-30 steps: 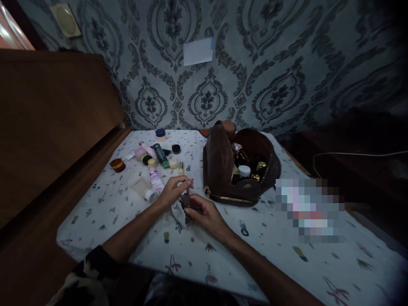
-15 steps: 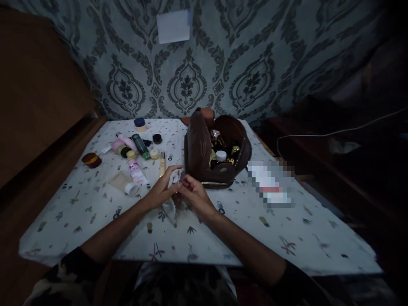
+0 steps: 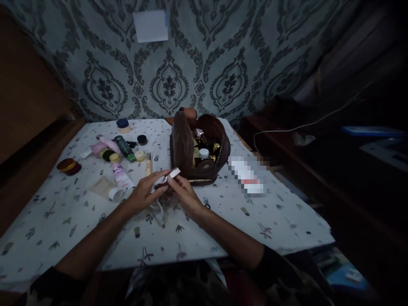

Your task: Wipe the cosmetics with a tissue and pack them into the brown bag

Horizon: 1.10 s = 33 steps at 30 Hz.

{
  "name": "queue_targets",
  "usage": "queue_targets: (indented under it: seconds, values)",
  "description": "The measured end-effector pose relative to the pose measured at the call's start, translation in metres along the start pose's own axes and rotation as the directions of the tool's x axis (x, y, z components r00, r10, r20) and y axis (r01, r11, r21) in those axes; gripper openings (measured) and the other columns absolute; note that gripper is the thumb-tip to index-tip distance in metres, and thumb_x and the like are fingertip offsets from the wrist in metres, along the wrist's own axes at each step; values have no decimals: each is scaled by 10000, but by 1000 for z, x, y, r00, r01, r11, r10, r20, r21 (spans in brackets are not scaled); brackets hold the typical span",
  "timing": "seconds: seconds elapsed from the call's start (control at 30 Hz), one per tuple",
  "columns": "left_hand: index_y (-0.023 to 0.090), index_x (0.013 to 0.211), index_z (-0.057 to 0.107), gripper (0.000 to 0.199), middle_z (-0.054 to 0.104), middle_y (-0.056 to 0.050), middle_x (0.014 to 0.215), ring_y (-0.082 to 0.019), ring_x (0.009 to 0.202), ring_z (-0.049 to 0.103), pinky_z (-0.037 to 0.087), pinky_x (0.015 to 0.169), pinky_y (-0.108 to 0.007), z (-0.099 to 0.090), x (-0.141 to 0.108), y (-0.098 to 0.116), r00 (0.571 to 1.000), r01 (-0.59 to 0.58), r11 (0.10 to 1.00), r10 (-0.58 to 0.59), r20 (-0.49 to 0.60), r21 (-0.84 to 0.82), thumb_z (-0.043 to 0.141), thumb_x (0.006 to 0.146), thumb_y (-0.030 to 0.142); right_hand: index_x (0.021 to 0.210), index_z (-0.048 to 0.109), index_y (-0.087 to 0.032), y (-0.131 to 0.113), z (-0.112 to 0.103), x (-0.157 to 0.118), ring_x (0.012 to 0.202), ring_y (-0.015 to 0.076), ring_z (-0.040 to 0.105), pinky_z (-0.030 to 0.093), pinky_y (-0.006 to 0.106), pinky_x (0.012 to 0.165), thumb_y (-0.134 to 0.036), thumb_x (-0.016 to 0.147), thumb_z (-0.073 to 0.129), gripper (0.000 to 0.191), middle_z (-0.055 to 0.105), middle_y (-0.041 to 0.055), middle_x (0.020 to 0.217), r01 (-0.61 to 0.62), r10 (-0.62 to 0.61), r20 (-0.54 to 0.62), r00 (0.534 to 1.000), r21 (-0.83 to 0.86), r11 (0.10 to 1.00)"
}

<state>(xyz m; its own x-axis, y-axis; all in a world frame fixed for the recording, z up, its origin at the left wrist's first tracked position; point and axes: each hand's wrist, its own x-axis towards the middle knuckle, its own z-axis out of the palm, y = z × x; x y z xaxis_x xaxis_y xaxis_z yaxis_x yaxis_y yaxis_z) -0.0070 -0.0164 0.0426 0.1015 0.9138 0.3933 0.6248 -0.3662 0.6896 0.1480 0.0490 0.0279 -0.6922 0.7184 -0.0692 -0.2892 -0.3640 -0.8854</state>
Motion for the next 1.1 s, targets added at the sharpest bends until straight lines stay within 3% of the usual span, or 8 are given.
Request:
queue_targets:
  seconds: [0.1, 0.23, 0.47, 0.53, 0.63, 0.83, 1.0, 1.1]
  values:
    - [178, 1197, 653, 352, 729, -107, 1100, -236, 1020, 678, 518, 921, -349, -3, 0, 1, 996, 47, 999, -47, -79, -3, 505, 957, 390, 896, 636, -150, -2, 1, -1, 662, 132, 612, 414, 210, 533, -669, 740, 689, 545, 649, 21, 698, -24, 25, 48, 999, -28, 999]
    - [174, 1079, 676, 315, 727, -76, 1014, -218, 940, 669, 505, 878, -322, -8, 0, -1, 984, 101, 993, -108, -140, -56, 509, 944, 406, 993, 612, -175, -5, 2, -3, 670, 135, 621, 393, 201, 516, -638, 730, 719, 543, 650, 4, 689, -3, 4, 43, 999, -36, 999]
    - [168, 953, 634, 393, 612, -7, 733, -162, 702, 590, 485, 699, -267, -10, 2, -2, 968, 241, 939, -252, -15, -245, 443, 962, 512, 1222, 560, -239, -8, 3, -4, 650, 117, 594, 390, 197, 485, -514, 738, 760, 592, 660, -1, 815, 69, -69, -6, 998, -7, 998]
    - [164, 907, 612, 418, 598, -8, 733, -162, 708, 581, 479, 700, -266, -9, 4, -2, 971, 234, 935, -238, 15, -265, 422, 964, 532, 1218, 563, -235, -7, 2, -2, 632, 113, 587, 387, 194, 471, -484, 737, 764, 577, 653, -4, 811, 80, -80, 5, 997, -8, 997]
    - [156, 1009, 595, 424, 601, -5, 765, -160, 702, 578, 470, 701, -269, -7, 5, -4, 970, 242, 942, -244, 21, -233, 409, 967, 534, 1148, 592, -222, -6, -1, 0, 620, 113, 580, 385, 189, 463, -455, 743, 757, 496, 640, -10, 785, 120, -120, 5, 993, -35, 992]
    - [148, 1161, 566, 450, 639, -16, 816, -181, 765, 609, 469, 740, -285, -3, 5, -5, 948, 300, 952, -304, -92, -53, 354, 985, 503, 938, 605, -201, -4, 1, -1, 596, 104, 530, 407, 205, 491, -429, 759, 731, 316, 597, -21, 772, 201, -203, 23, 979, -275, 940]
    - [142, 1247, 567, 470, 662, -112, 1174, -230, 1089, 620, 462, 956, -332, 4, -1, -1, 987, 142, 990, -140, -76, 20, 329, 1002, 465, 805, 502, -205, 2, 4, -6, 603, 109, 524, 431, 223, 564, -385, 788, 686, 258, 520, -54, 681, 235, -236, 62, 970, -493, 838]
    - [149, 1297, 550, 481, 643, -128, 1235, -245, 1140, 606, 461, 985, -346, 7, -3, -2, 997, 81, 995, -81, -9, 60, 370, 992, 474, 820, 482, -209, 3, 3, -8, 592, 113, 542, 429, 223, 550, -396, 813, 646, 248, 532, -55, 681, 222, -241, 36, 970, -537, 814]
